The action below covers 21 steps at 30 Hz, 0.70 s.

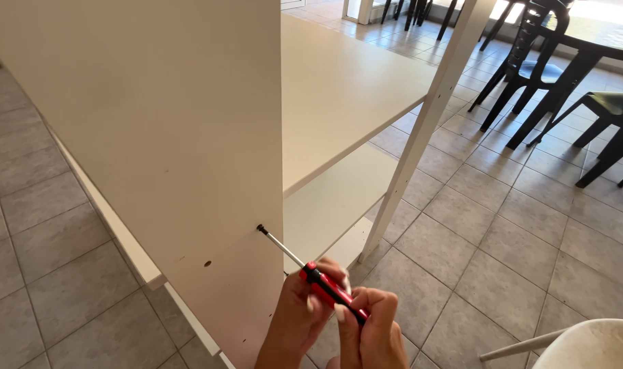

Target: The person uses a manual screwdriver to tighten screws on a white shelf.

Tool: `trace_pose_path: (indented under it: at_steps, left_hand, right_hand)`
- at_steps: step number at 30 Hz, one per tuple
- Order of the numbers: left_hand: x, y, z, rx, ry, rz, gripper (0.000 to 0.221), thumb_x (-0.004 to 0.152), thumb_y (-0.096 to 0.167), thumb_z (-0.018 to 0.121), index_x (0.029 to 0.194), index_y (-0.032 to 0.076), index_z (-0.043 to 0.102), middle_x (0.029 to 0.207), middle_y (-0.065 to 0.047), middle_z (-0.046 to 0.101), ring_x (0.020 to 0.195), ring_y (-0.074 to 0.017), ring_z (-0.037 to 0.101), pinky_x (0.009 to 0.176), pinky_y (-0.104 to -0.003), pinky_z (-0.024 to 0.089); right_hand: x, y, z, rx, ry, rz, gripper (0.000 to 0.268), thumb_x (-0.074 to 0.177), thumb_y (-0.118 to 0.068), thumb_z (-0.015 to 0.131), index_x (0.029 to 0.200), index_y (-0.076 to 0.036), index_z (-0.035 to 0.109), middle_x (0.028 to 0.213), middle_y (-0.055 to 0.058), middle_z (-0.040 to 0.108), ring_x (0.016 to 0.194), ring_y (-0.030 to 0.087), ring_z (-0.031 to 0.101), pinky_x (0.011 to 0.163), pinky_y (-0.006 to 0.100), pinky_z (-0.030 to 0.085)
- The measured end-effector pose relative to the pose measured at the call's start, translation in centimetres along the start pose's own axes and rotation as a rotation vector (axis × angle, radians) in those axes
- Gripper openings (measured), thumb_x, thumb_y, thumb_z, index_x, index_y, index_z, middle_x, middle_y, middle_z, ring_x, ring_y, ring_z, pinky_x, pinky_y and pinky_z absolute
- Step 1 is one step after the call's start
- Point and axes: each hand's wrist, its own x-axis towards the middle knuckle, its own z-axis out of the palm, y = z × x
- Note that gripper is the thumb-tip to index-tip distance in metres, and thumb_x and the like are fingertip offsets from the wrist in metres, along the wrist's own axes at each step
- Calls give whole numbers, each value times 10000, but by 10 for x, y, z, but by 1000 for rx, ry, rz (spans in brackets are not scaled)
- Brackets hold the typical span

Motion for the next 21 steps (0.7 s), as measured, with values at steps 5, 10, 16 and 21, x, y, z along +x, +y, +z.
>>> trace_pose_path:
  at_steps: [5,10,16,21]
  left_hand:
    - [-12,13,9,-19,171,-96,594,731,460,921,1003,-19,698,905,-101,667,867,-227,673,776,-324,554]
    - [9,-29,-19,-139,-91,100,445,828,491,906,978,121,709,868,-6,602,848,-149,597,1093,-415,422]
    - [12,-54,-29,-530,-447,250,268,975,281,792,1105,126,616,1024,-21,587,948,-154,578,1109,-378,516]
    - [-5,4,4,-159,28,18,732,740,626,912,1078,34,643,987,-97,655,980,-244,626,903,-386,499]
  right_hand:
    - [-8,-3,9,-47,82,-100,278,927,-487,525,965,-218,465,1061,-67,813,520,155,755,442,322,535]
    - [-19,-45,13,-192,293,-259,259,901,-296,718,782,-246,494,742,-118,557,432,139,493,412,305,389]
    - [-14,-64,11,-245,384,-493,327,914,-193,693,705,-155,443,725,9,382,572,131,504,468,242,388]
    - [-8,-55,1,-186,307,-447,345,918,-63,693,797,-165,386,802,-6,488,460,175,376,393,311,319]
